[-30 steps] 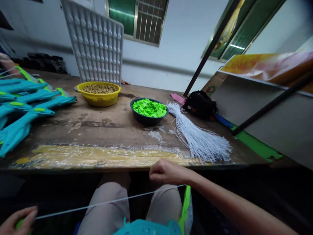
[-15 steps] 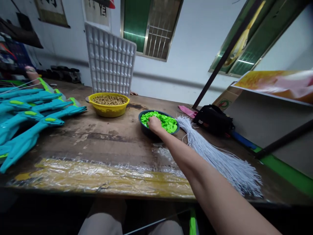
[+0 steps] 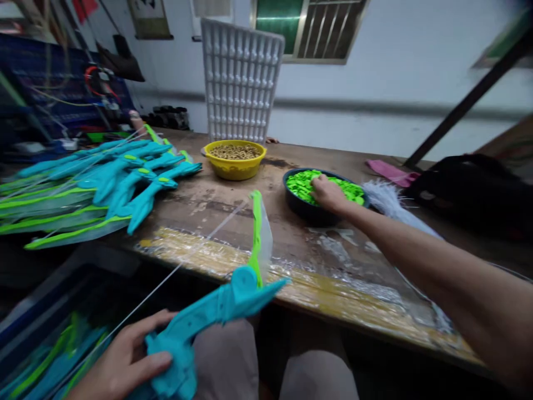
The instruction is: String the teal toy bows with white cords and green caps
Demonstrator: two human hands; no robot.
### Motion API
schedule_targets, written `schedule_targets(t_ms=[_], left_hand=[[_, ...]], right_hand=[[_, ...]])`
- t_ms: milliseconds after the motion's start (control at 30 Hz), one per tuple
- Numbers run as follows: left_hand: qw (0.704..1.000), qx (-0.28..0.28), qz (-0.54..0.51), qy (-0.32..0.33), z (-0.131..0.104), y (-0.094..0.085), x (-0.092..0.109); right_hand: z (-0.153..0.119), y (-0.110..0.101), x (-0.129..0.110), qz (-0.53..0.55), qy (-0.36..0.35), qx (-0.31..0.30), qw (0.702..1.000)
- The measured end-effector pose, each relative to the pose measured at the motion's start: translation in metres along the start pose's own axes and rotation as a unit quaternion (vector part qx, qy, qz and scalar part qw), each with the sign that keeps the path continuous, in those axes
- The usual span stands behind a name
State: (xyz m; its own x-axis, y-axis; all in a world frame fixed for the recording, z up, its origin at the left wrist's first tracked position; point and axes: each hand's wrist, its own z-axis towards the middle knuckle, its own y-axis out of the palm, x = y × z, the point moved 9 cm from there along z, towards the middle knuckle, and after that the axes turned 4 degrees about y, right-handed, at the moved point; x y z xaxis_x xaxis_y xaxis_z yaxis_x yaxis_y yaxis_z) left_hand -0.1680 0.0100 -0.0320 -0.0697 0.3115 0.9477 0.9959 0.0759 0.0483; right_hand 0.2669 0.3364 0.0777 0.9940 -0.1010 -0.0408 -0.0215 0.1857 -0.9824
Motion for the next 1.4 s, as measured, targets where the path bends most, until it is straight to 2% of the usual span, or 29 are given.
schedule_targets(t_ms=[133,267,367,533,667,733,800,1000,1067,1167,1233,1400], left_hand=[[0.997,-0.078,-0.023,0.006,0.013,0.042,0.023],[0.989,-0.068,-0.128,0.039,0.035,0.074,0.051],[0.975,-0.057,-0.210,0.047,0.049,0.092,0.065],[0.943,-0.085,-0.314,0.066,0.060,0.116,0.071],[0.937,-0.119,-0.321,0.070,0.060,0.125,0.062],[0.943,-0.121,-0.302,0.077,0.060,0.125,0.061],[0.950,-0.104,-0.282,0.085,0.062,0.123,0.062],[0.948,-0.059,-0.302,0.080,0.071,0.124,0.063],[0.941,-0.052,-0.323,0.080,0.072,0.128,0.063],[0.934,-0.063,-0.339,0.093,0.069,0.142,0.068],[0.933,-0.073,-0.334,0.110,0.064,0.152,0.073],[0.933,-0.064,-0.331,0.124,0.049,0.166,0.076]], right_hand=[[0.006,0.000,0.024,0.007,0.030,-0.005,1.000],[0.012,0.004,0.035,0.037,0.065,-0.012,0.997],[0.006,0.000,0.037,0.081,0.063,0.017,0.995],[-0.009,-0.015,0.053,0.192,0.063,0.087,0.976],[-0.015,-0.025,0.063,0.313,0.092,0.087,0.941],[-0.026,-0.027,0.052,0.384,0.087,0.062,0.917],[-0.046,-0.031,0.029,0.456,0.053,0.024,0.888],[-0.159,-0.048,-0.058,0.597,-0.082,-0.111,0.790],[-0.192,-0.054,-0.080,0.638,-0.111,-0.149,0.747],[-0.223,-0.073,-0.099,0.683,-0.147,-0.133,0.703],[-0.234,-0.088,-0.106,0.673,-0.177,-0.089,0.712],[-0.249,-0.112,-0.112,0.538,-0.239,0.034,0.807]])
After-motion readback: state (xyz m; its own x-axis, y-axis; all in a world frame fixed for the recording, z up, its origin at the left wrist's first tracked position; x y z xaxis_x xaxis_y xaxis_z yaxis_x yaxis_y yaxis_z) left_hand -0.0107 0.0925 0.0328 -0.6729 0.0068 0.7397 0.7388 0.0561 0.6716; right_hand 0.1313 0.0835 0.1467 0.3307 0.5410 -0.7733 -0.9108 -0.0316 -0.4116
